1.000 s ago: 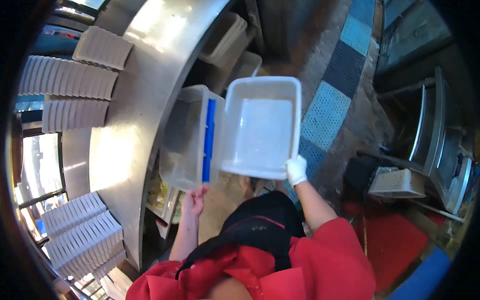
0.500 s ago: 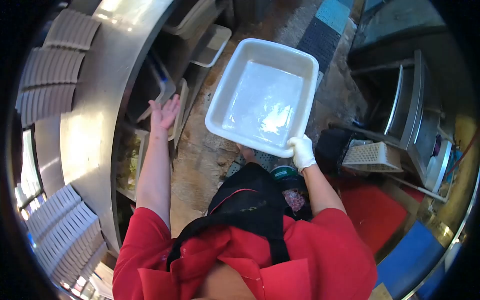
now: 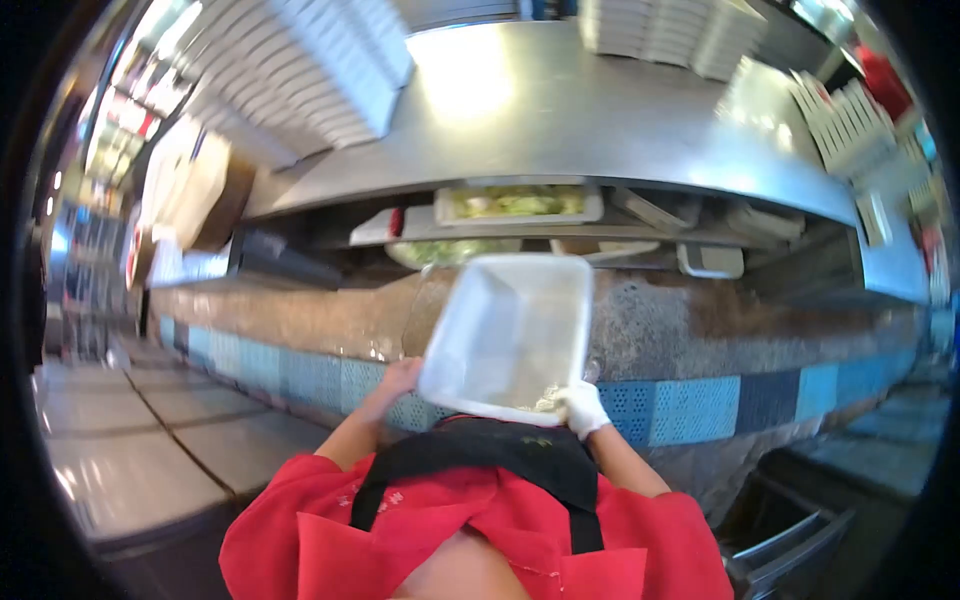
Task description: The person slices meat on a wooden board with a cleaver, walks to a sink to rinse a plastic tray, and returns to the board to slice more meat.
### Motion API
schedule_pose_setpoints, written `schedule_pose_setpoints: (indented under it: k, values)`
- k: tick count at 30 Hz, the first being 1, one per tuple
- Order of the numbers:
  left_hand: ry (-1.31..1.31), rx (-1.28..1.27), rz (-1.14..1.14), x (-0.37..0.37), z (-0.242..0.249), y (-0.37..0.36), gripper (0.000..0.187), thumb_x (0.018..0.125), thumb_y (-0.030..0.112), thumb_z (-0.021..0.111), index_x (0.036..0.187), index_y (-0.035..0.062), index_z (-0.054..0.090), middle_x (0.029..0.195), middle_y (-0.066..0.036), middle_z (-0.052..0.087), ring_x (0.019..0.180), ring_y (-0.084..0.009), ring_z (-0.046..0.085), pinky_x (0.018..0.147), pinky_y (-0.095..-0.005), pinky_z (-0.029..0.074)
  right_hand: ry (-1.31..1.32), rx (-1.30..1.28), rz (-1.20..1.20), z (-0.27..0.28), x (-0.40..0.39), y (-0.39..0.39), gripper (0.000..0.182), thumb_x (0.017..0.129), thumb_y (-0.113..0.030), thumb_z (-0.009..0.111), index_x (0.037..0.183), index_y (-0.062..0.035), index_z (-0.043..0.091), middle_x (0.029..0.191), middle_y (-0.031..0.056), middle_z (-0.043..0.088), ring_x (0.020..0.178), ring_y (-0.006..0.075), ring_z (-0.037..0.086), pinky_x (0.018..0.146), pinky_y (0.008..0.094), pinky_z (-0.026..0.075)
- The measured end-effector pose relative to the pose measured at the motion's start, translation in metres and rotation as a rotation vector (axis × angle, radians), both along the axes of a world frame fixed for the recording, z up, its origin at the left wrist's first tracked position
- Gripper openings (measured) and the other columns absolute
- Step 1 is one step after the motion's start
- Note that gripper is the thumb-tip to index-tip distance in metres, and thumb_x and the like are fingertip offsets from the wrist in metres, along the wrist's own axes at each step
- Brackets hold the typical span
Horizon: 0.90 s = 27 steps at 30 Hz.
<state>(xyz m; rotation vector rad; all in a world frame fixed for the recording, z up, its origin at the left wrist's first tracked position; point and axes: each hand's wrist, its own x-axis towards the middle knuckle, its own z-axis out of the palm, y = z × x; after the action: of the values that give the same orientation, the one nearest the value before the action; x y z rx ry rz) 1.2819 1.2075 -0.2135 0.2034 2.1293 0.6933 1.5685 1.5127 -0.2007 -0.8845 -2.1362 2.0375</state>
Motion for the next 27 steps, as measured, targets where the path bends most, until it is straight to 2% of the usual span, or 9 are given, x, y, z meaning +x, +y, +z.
schedule_pose_setpoints:
  k: [2, 3, 4, 5, 6, 11, 16, 21, 27]
  values:
    - [-0.107, 0.231, 0.469, 0.001, 0.042, -0.069, 0.048, 0.098, 0.043, 0.05, 0.12, 0.0027, 0.064, 0.106, -0.015, 0.07, 0.098, -0.0204, 0.066, 0.086, -0.0354, 0.052, 0.047, 0.38, 0.187, 0.02, -0.072, -0.036, 0.018, 0.074, -0.015, 0.061, 0.085, -0.0009, 0.066, 0.078, 0.0181, 0.066, 0.07, 0.0313, 0.066, 0.061, 0.0373, 0.052]
    - [-0.102, 0.4, 0.663, -0.004, 0.017, -0.115, 0.046, 0.098, 0.041, 0.053, 0.114, 0.0003, 0.066, 0.103, -0.011, 0.069, 0.091, -0.0177, 0.065, 0.079, -0.0354, 0.053, -0.062, 0.336, 0.386, 0.038, -0.107, -0.049, 0.023, 0.074, -0.018, 0.062, 0.087, 0.0003, 0.067, 0.079, 0.0211, 0.066, 0.071, 0.0314, 0.065, 0.062, 0.0392, 0.052]
    - [-0.05, 0.378, 0.735, -0.004, 0.034, -0.144, 0.032, 0.095, 0.029, 0.061, 0.107, 0.0, 0.065, 0.096, -0.009, 0.068, 0.086, -0.016, 0.063, 0.076, -0.0339, 0.052, -0.098, 0.205, 0.418, 0.054, -0.141, -0.07, 0.022, 0.073, -0.013, 0.062, 0.089, 0.0012, 0.067, 0.077, 0.0161, 0.067, 0.067, 0.0259, 0.064, 0.061, 0.038, 0.051]
    - [0.108, 0.343, 0.773, 0.003, 0.063, -0.164, 0.027, 0.092, 0.023, 0.064, 0.106, -0.0005, 0.063, 0.094, -0.007, 0.067, 0.085, -0.0155, 0.062, 0.076, -0.0325, 0.051, -0.041, -0.197, 0.194, 0.077, -0.169, -0.104, 0.02, 0.07, -0.003, 0.062, 0.089, 0.002, 0.067, 0.076, 0.0082, 0.066, 0.064, 0.0193, 0.061, 0.058, 0.0355, 0.05]
    - [0.279, 0.299, 0.797, 0.005, 0.097, -0.176, 0.024, 0.09, 0.018, 0.066, 0.104, -0.001, 0.061, 0.092, -0.006, 0.066, 0.084, -0.015, 0.061, 0.076, -0.0311, 0.05, -0.063, -0.306, 0.247, 0.081, -0.199, -0.118, 0.023, 0.068, 0.003, 0.061, 0.09, 0.0037, 0.066, 0.079, 0.004, 0.064, 0.068, 0.0151, 0.06, 0.058, 0.0325, 0.049]
    - [0.604, 0.666, 1.131, 0.02, 0.182, -0.25, 0.029, 0.081, 0.004, 0.069, 0.107, 0.0006, 0.056, 0.096, -0.004, 0.064, 0.084, -0.0104, 0.059, 0.077, -0.0259, 0.049, -0.037, -0.379, 0.469, 0.121, -0.318, -0.204, 0.026, 0.068, 0.002, 0.063, 0.094, 0.0049, 0.062, 0.08, 0.0052, 0.063, 0.068, 0.0129, 0.057, 0.062, 0.0268, 0.047]
    - [0.789, 0.513, 1.285, 0.003, 0.212, -0.303, 0.029, 0.08, -0.003, 0.062, 0.108, 0.0016, 0.055, 0.099, -0.004, 0.064, 0.088, -0.0103, 0.061, 0.08, -0.0263, 0.05, -0.004, -0.236, 0.776, 0.174, -0.419, -0.271, 0.03, 0.068, -0.002, 0.063, 0.097, 0.0057, 0.063, 0.082, 0.0037, 0.063, 0.071, 0.0112, 0.056, 0.064, 0.0257, 0.047]
    - [0.992, 0.453, 1.4, -0.048, 0.24, -0.333, 0.035, 0.074, -0.007, 0.058, 0.109, -0.001, 0.056, 0.1, -0.004, 0.063, 0.09, -0.0105, 0.06, 0.084, -0.0249, 0.048, 0.056, -0.293, 0.886, 0.199, -0.515, -0.333, 0.033, 0.069, -0.002, 0.066, 0.101, 0.0057, 0.063, 0.088, 0.006, 0.066, 0.074, 0.011, 0.059, 0.068, 0.0254, 0.049]
    - [0.962, 0.369, 1.503, -0.11, 0.267, -0.379, 0.047, 0.07, -0.009, 0.056, 0.117, -0.0048, 0.054, 0.109, -0.007, 0.062, 0.1, -0.014, 0.06, 0.092, -0.0264, 0.046, 0.016, -0.414, 0.986, 0.237, -0.603, -0.397, 0.035, 0.072, 0.003, 0.062, 0.107, 0.0053, 0.062, 0.097, 0.0085, 0.067, 0.085, 0.0127, 0.063, 0.077, 0.0274, 0.051]
